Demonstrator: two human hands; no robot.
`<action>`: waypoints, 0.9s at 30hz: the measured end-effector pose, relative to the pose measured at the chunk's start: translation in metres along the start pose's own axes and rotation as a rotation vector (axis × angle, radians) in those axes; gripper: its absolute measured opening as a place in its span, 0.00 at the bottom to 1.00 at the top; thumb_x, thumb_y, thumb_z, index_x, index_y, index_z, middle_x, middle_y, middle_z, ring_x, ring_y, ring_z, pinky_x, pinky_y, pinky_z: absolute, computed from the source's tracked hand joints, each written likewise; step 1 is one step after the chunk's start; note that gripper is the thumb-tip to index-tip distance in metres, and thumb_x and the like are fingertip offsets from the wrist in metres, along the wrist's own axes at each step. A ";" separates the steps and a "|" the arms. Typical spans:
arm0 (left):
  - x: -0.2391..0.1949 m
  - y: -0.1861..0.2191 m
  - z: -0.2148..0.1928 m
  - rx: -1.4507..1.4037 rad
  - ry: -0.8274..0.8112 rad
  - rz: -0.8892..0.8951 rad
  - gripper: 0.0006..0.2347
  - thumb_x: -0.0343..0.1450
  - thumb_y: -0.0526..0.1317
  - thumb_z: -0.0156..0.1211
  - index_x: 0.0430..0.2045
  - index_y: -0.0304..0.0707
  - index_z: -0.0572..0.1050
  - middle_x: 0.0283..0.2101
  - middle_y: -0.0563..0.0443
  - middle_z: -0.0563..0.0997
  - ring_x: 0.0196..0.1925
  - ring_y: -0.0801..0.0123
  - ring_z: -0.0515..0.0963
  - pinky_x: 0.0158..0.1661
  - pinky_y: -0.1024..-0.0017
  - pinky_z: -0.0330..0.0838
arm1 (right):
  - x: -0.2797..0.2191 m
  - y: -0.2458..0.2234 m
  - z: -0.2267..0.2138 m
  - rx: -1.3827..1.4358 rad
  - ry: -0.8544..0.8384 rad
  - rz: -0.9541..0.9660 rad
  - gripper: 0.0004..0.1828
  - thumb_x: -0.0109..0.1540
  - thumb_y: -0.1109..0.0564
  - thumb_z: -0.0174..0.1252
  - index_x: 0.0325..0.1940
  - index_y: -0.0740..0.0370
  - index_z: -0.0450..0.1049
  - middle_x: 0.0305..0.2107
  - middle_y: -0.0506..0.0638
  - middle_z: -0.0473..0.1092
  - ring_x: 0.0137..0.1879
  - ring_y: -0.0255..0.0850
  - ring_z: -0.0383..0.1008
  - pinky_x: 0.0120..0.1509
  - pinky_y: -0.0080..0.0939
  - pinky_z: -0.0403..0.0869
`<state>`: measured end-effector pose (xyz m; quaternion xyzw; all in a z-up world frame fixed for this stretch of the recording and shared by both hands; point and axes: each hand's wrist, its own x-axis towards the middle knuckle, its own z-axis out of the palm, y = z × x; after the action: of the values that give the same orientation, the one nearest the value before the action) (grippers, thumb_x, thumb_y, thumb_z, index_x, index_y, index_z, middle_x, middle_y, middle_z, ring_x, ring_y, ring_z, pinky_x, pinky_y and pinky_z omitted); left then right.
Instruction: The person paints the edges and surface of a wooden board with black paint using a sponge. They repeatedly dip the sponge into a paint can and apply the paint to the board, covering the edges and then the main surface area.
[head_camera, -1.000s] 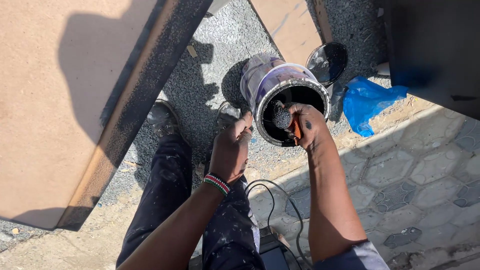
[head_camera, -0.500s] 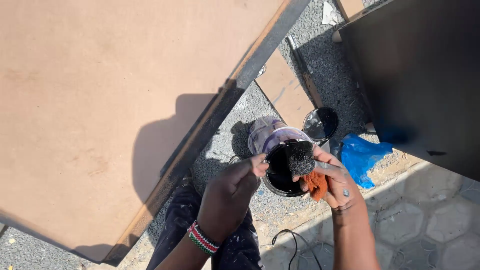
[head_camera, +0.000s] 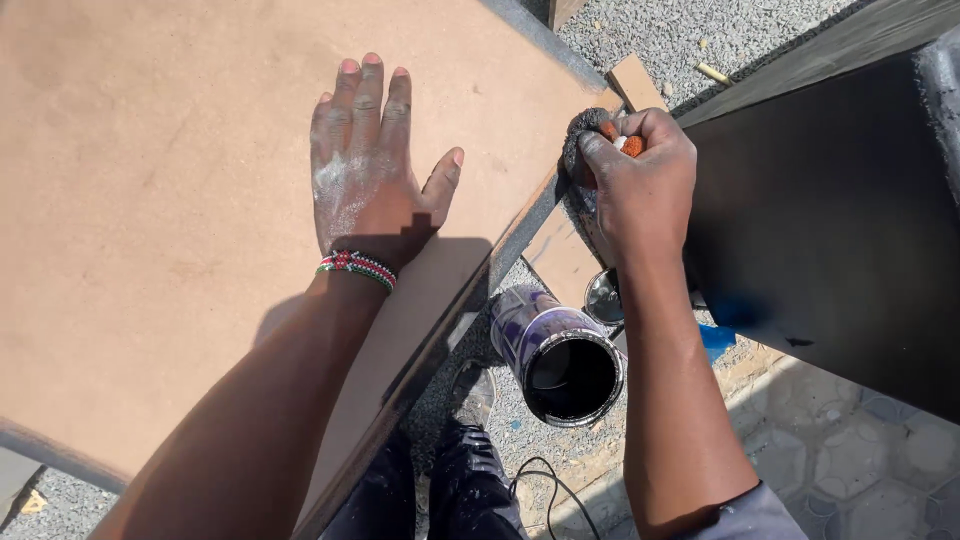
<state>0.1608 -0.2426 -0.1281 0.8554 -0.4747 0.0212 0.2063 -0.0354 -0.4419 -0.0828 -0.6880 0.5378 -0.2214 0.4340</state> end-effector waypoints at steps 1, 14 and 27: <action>-0.006 -0.002 -0.003 0.000 -0.010 -0.002 0.37 0.87 0.61 0.67 0.86 0.29 0.70 0.89 0.31 0.62 0.91 0.36 0.57 0.85 0.33 0.55 | -0.028 -0.004 0.007 -0.002 -0.004 0.009 0.15 0.68 0.59 0.75 0.36 0.50 0.73 0.28 0.38 0.67 0.33 0.26 0.63 0.36 0.34 0.70; -0.002 0.007 -0.011 -0.088 0.041 0.073 0.43 0.75 0.60 0.74 0.82 0.27 0.73 0.87 0.26 0.66 0.90 0.28 0.61 0.84 0.24 0.55 | -0.054 -0.050 0.018 -0.268 -0.037 0.359 0.12 0.61 0.59 0.65 0.28 0.52 0.68 0.21 0.44 0.69 0.25 0.35 0.73 0.29 0.46 0.69; -0.003 0.013 -0.017 -0.058 -0.173 -0.007 0.47 0.76 0.65 0.74 0.85 0.30 0.67 0.87 0.27 0.62 0.93 0.31 0.49 0.86 0.25 0.39 | -0.017 -0.006 0.020 -0.315 0.104 0.325 0.05 0.57 0.57 0.68 0.35 0.58 0.83 0.22 0.59 0.77 0.37 0.55 0.87 0.42 0.53 0.76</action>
<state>0.1513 -0.2398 -0.1091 0.8493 -0.4882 -0.0673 0.1895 -0.0219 -0.4185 -0.0855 -0.6392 0.6912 -0.0971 0.3228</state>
